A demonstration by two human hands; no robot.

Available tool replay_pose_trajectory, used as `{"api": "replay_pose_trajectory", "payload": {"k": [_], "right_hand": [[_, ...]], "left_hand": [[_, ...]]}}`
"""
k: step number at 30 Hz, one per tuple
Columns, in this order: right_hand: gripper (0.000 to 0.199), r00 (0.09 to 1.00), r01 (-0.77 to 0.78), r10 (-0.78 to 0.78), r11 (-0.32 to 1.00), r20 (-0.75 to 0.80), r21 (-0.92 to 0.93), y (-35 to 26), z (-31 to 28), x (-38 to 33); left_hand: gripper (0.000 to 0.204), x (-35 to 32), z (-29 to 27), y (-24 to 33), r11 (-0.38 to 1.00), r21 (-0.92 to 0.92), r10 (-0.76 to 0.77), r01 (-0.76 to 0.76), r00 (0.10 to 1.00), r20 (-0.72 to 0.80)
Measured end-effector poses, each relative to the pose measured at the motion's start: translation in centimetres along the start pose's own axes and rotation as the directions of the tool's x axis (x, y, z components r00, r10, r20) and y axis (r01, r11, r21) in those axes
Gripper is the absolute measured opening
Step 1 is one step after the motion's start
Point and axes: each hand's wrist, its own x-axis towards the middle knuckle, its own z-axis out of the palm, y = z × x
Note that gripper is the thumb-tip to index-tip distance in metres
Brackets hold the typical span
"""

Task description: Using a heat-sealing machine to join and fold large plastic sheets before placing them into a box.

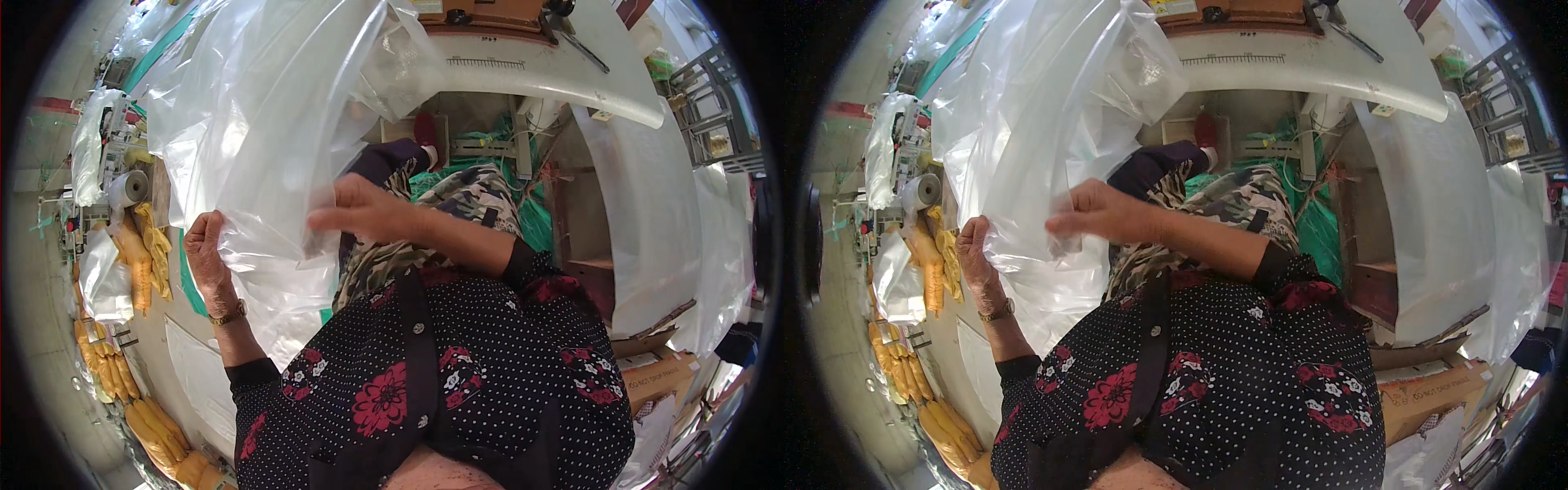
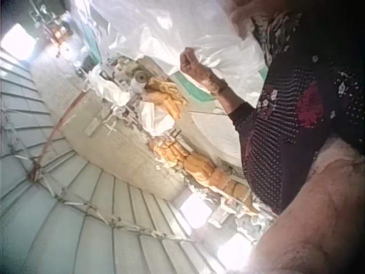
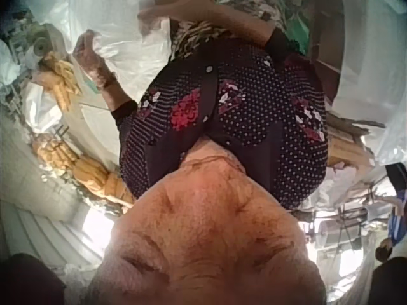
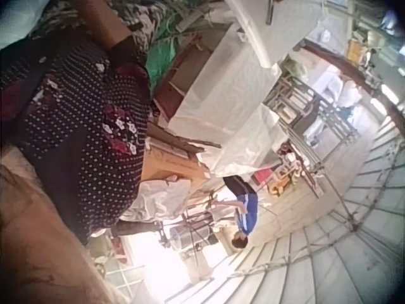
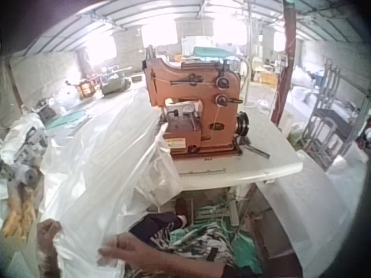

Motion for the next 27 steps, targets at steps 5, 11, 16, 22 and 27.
{"api": "replay_pose_trajectory", "payload": {"k": [5, 11, 16, 22, 27], "right_hand": [[0.031, 0.922, 0.311, -0.206, 0.898, -0.328, 0.310, -1.0, -4.5, 4.2], [0.037, 0.955, 0.296, -0.277, 0.845, -0.111, 0.444, -7.4, -8.0, 9.0], [0.022, 0.977, 0.214, -0.204, 0.882, -0.070, 0.419, -10.2, -5.6, 9.9], [0.027, 0.923, 0.384, -0.384, 0.923, 0.007, 0.038, -10.0, -4.7, 10.0], [0.031, 0.957, 0.281, -0.282, 0.959, -0.069, -0.024, -6.9, -4.2, 7.8]], "left_hand": [[0.012, -0.3, -0.6, -0.1, 1.000, 0.001, 0.018, -0.018, 0.997, -0.079], [0.010, 2.5, -2.2, 2.8, 0.992, -0.001, 0.124, -0.124, 0.988, -0.095], [0.011, 6.2, -4.7, 6.3, 0.985, 0.037, 0.172, -0.169, 0.974, -0.148], [0.012, 8.5, -8.0, 4.9, 0.986, 0.070, 0.152, -0.154, 0.988, 0.031], [0.014, 8.4, -8.3, 1.5, 0.950, 0.259, 0.145, -0.174, 0.981, 0.125]]}}
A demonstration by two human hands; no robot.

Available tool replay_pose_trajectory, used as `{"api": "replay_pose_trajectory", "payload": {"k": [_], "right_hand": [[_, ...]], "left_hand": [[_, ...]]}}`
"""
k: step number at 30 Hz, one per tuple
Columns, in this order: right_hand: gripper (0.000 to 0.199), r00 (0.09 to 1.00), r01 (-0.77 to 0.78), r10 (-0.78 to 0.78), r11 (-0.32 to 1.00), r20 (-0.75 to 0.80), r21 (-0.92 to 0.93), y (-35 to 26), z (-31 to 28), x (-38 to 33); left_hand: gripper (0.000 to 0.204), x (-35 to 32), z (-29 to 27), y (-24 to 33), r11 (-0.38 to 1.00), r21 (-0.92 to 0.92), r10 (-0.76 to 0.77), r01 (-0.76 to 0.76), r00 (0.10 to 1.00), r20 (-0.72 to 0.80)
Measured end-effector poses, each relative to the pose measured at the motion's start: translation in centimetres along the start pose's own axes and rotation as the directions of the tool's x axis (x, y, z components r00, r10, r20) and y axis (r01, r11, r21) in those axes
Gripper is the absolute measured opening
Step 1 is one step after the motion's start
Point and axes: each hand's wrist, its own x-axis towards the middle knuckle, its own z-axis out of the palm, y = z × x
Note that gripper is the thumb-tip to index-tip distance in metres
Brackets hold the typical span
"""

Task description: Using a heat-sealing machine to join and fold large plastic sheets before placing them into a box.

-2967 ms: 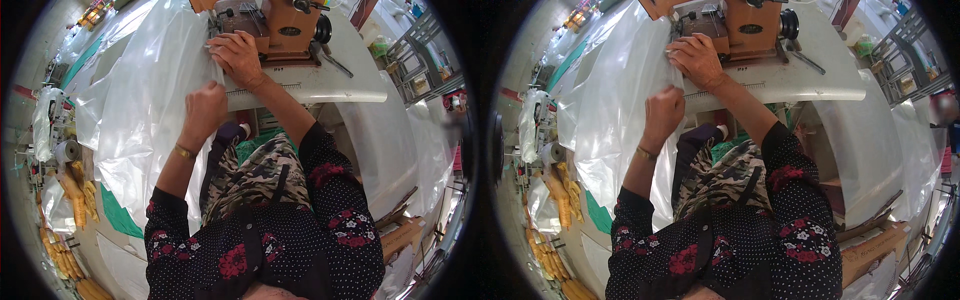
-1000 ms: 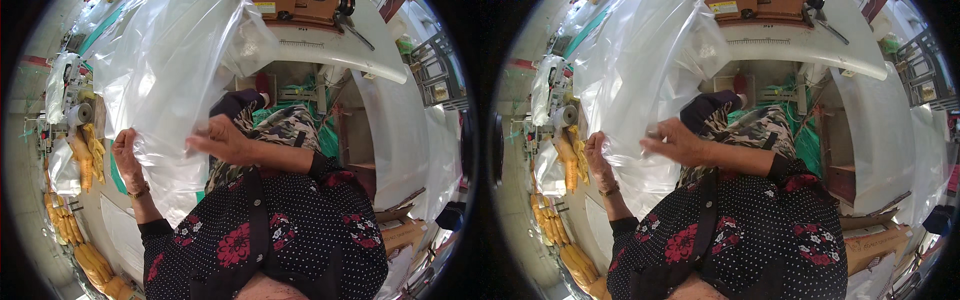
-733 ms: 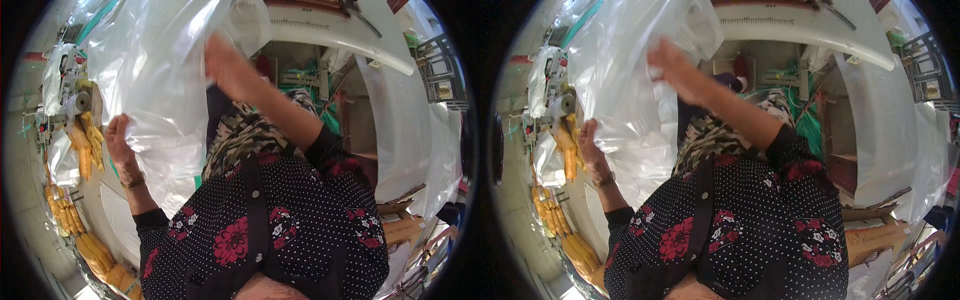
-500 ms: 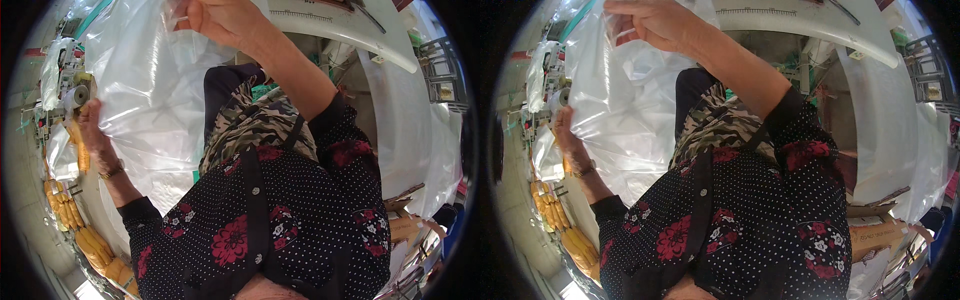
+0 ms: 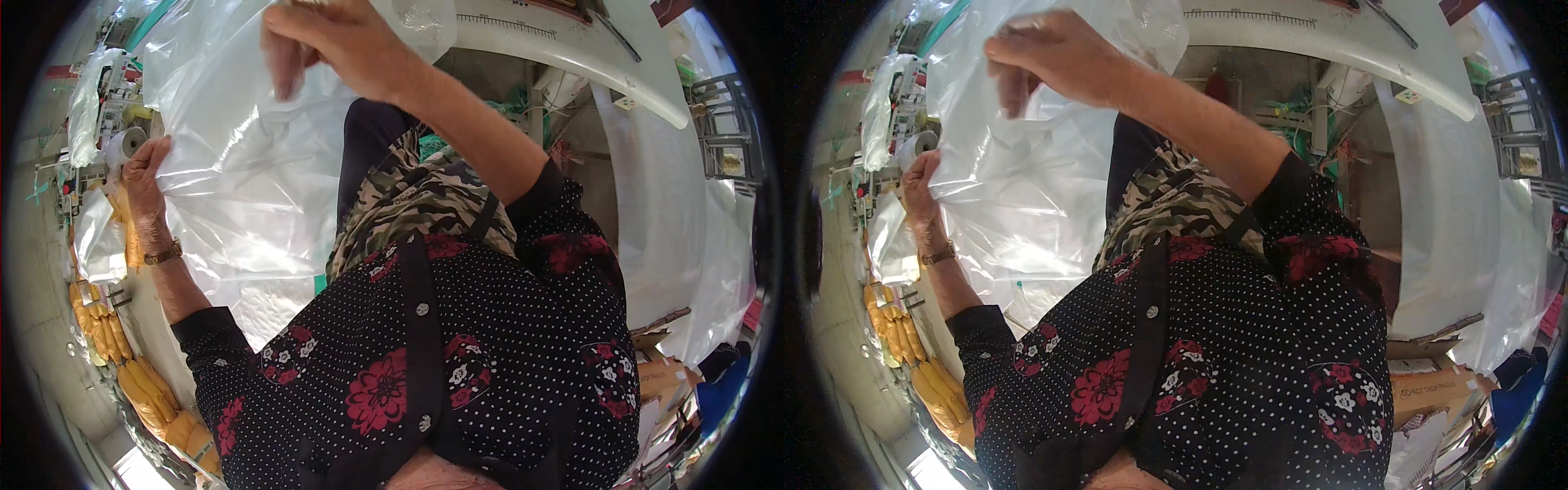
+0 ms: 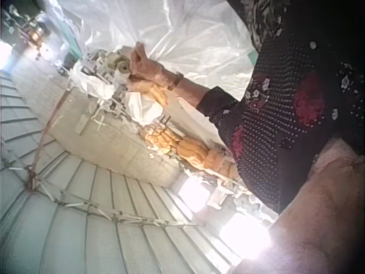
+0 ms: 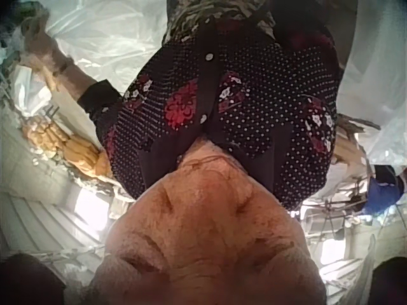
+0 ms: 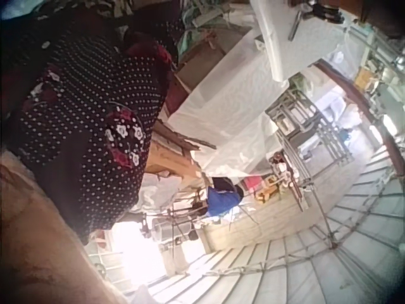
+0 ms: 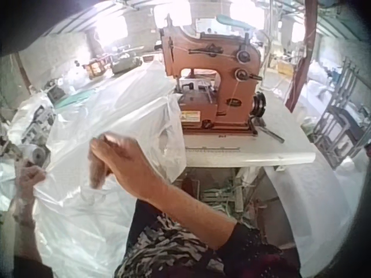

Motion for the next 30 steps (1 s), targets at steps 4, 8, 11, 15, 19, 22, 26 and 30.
{"api": "replay_pose_trajectory", "payload": {"k": [4, 8, 11, 15, 19, 22, 26, 30], "right_hand": [[0.034, 0.990, 0.089, -0.101, 0.989, -0.101, -0.121, 2.2, 2.2, -3.8], [0.026, 0.965, -0.200, 0.106, 0.890, -0.239, -0.410, 3.3, 5.1, -7.5], [0.020, 0.956, -0.135, -0.091, 0.711, -0.280, -0.690, 4.2, 6.7, -7.8], [0.013, 0.927, 0.064, -0.340, 0.558, -0.158, -0.827, 4.8, 6.8, -8.2], [0.020, 0.963, 0.143, -0.265, 0.332, 0.054, -0.932, 4.9, 6.2, -8.6], [0.018, 0.909, 0.258, -0.381, 0.200, 0.167, -0.945, 5.3, 5.9, -8.3], [0.015, 0.964, 0.217, -0.197, 0.187, 0.179, -0.958, 5.5, 5.7, -8.7], [0.020, 0.980, 0.186, -0.113, 0.210, 0.165, -0.960, 5.2, 5.2, -9.8]], "left_hand": [[0.015, -1.1, 3.8, 1.6, 0.877, 0.474, 0.013, -0.081, 0.989, 0.145], [0.016, -3.1, 10.0, 7.6, 0.572, 0.691, 0.589, -0.441, 0.808, 0.028], [0.019, -5.1, 14.3, 11.7, 0.896, 0.145, 0.401, -0.420, 0.905, 0.141], [0.024, -4.4, 18.0, 13.4, 0.833, 0.376, 0.243, -0.406, 0.879, 0.410], [0.032, -3.2, 20.0, 13.4, 0.908, 0.350, 0.094, -0.230, 0.926, 0.365], [0.020, -2.6, 21.2, 13.7, 0.671, 0.500, 0.373, -0.547, 0.832, 0.411], [0.013, -1.4, 21.4, 13.6, 0.686, 0.522, 0.382, -0.508, 0.861, 0.336], [0.018, -0.7, 21.2, 11.7, 0.977, 0.117, 0.147, -0.178, 0.961, 0.235]]}}
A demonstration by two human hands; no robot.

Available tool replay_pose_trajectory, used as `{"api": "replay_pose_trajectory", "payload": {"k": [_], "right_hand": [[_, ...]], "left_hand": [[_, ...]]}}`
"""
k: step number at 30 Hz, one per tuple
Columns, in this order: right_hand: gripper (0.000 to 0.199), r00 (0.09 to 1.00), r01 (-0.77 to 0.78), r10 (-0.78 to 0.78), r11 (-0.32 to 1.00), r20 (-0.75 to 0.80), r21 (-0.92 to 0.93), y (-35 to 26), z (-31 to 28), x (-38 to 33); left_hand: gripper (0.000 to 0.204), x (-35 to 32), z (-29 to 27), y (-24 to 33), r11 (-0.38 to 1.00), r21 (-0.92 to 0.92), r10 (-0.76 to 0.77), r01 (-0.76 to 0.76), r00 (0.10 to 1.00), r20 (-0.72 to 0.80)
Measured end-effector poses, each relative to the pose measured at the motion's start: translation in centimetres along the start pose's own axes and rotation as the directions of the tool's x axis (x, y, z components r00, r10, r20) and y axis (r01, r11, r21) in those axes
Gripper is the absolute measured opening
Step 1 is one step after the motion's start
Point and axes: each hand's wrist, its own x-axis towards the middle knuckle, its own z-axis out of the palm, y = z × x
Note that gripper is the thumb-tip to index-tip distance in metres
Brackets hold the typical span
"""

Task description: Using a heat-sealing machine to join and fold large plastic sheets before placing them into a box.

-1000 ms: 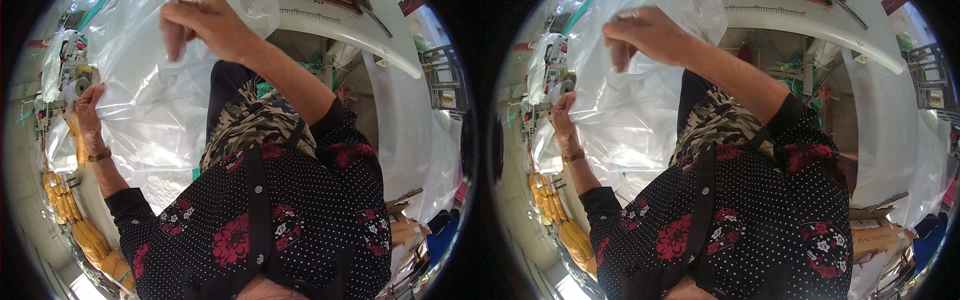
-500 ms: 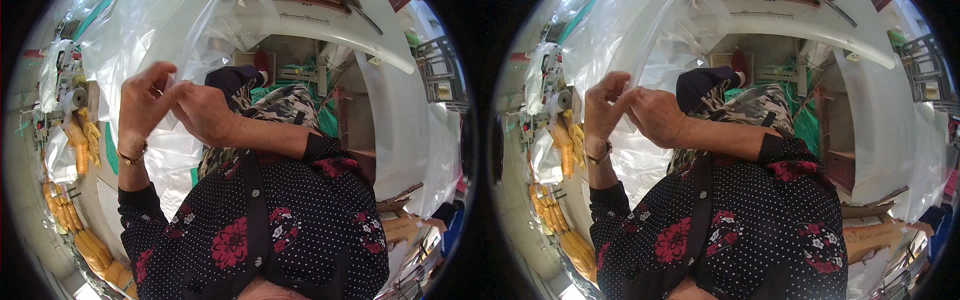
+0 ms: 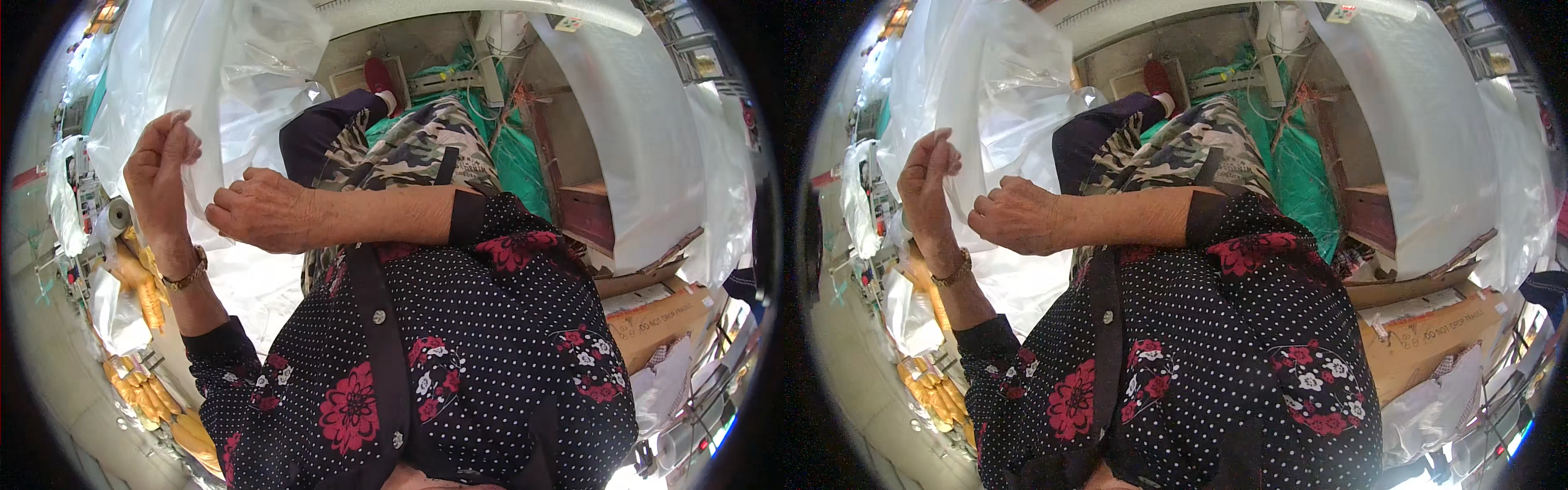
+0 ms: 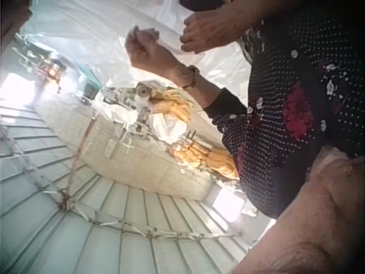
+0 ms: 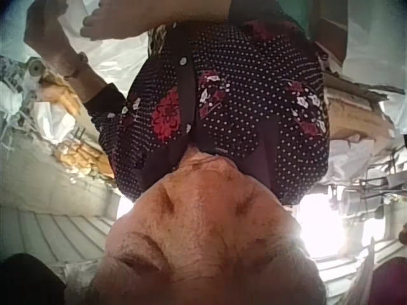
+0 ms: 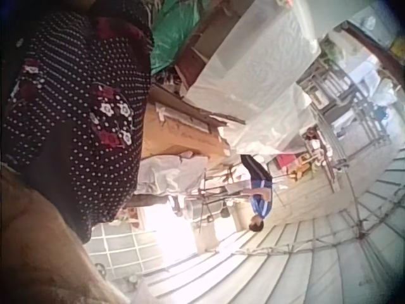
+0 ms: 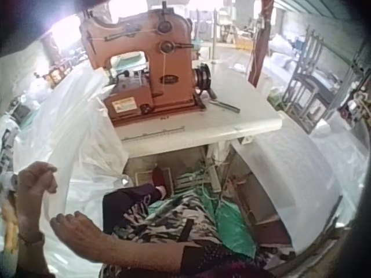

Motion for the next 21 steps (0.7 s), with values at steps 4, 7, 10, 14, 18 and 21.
{"api": "replay_pose_trajectory", "payload": {"k": [4, 7, 10, 14, 18, 21], "right_hand": [[0.027, 0.999, 0.001, 0.002, 0.998, -0.050, 0.058, 0.5, -0.2, -0.8], [0.032, 1.000, 0.007, -0.006, 0.997, -0.017, 0.083, 0.5, -0.1, -1.0], [0.031, 0.998, -0.006, 0.014, 0.991, -0.058, 0.134, 0.3, -0.6, -1.1], [0.029, 0.968, 0.016, 0.001, 0.998, -0.250, 0.065, 2.6, -2.3, -1.9], [0.029, 0.542, -0.296, 0.488, 0.873, -0.684, 0.387, 7.0, -3.9, -3.0], [0.027, 0.344, -0.393, 0.645, 0.759, -0.683, 0.519, 8.5, -4.6, -3.0]], "left_hand": [[0.017, 0.1, 0.5, -0.8, 0.950, -0.303, -0.089, 0.080, 0.996, -0.016], [0.014, 0.4, 1.3, -0.3, 0.958, -0.273, -0.126, 0.092, 0.986, -0.109], [0.015, 0.9, 1.9, 0.2, 0.971, -0.219, -0.139, 0.100, 0.976, -0.168], [0.021, 1.4, 1.9, -0.2, 0.994, -0.088, -0.077, 0.061, 0.977, -0.198], [0.018, 1.5, 1.3, -1.0, 0.997, -0.036, -0.076, 0.069, 0.971, -0.229], [0.017, 1.8, 1.3, -1.4, 0.965, 0.248, 0.137, -0.081, 0.966, -0.219]]}}
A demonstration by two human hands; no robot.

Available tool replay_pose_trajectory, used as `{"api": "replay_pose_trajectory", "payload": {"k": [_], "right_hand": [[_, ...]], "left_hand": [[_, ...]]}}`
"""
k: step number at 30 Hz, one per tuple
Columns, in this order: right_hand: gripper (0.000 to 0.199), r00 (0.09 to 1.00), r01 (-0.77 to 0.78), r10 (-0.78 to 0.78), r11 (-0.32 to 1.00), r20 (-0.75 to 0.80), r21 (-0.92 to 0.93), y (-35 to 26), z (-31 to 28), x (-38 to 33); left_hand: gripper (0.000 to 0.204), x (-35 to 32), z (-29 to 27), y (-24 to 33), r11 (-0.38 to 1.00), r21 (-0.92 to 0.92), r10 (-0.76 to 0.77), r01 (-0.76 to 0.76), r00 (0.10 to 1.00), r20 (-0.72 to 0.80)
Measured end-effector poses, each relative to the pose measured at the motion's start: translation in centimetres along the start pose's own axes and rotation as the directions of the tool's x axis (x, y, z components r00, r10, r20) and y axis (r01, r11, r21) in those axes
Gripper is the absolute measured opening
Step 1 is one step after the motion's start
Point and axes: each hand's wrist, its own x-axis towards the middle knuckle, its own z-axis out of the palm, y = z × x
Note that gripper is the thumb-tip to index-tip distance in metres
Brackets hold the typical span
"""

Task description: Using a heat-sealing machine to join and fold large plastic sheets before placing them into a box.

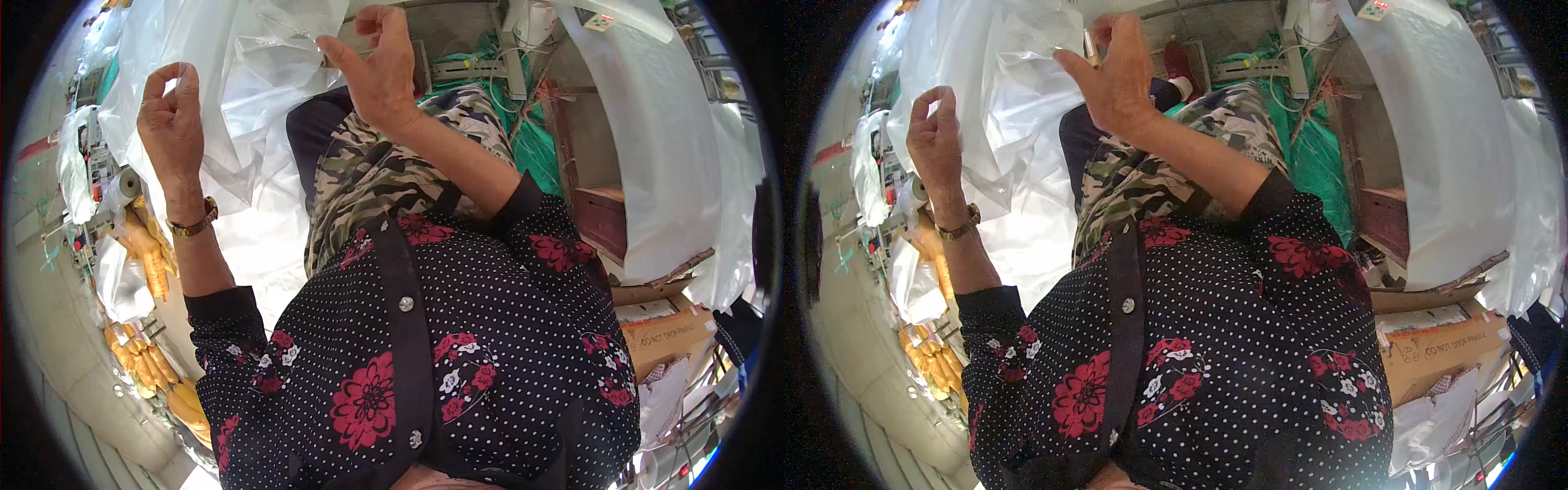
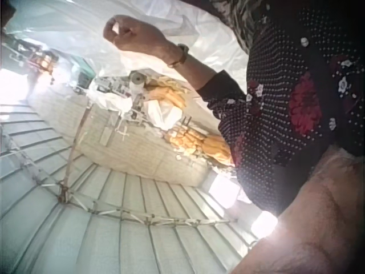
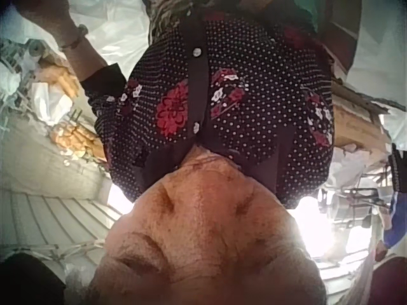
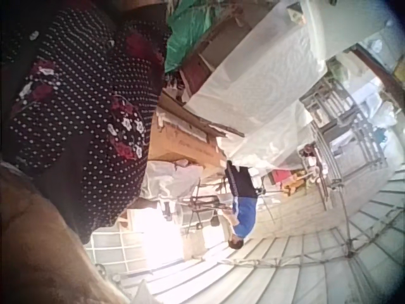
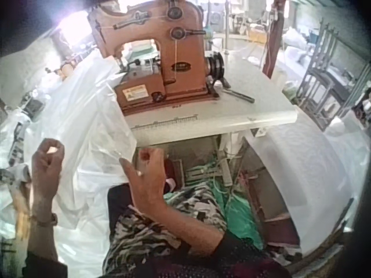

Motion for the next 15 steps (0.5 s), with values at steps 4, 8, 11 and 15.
{"api": "replay_pose_trajectory", "payload": {"k": [4, 8, 11, 15], "right_hand": [[0.031, 0.957, 0.146, -0.057, 0.942, 0.286, -0.301, 1.0, 0.5, 2.8], [0.031, 0.938, 0.279, -0.208, 0.927, 0.277, -0.251, 1.7, 3.2, 4.5], [0.032, 0.911, 0.377, -0.306, 0.891, 0.278, -0.253, 2.1, 3.7, 5.2], [0.032, 0.903, 0.370, -0.265, 0.880, 0.339, -0.297, 1.3, 3.5, 6.0]], "left_hand": [[0.020, -0.1, 0.1, 0.2, 0.953, 0.243, 0.195, -0.182, 0.980, -0.029], [0.021, 0.0, -0.5, 0.7, 0.977, 0.193, 0.109, -0.096, 0.992, -0.058], [0.023, 0.4, -0.7, 0.7, 0.990, 0.133, 0.057, -0.053, 0.998, -0.025], [0.022, 0.7, -0.9, 0.4, 1.000, 0.018, 0.019, -0.018, 1.000, -0.014]]}}
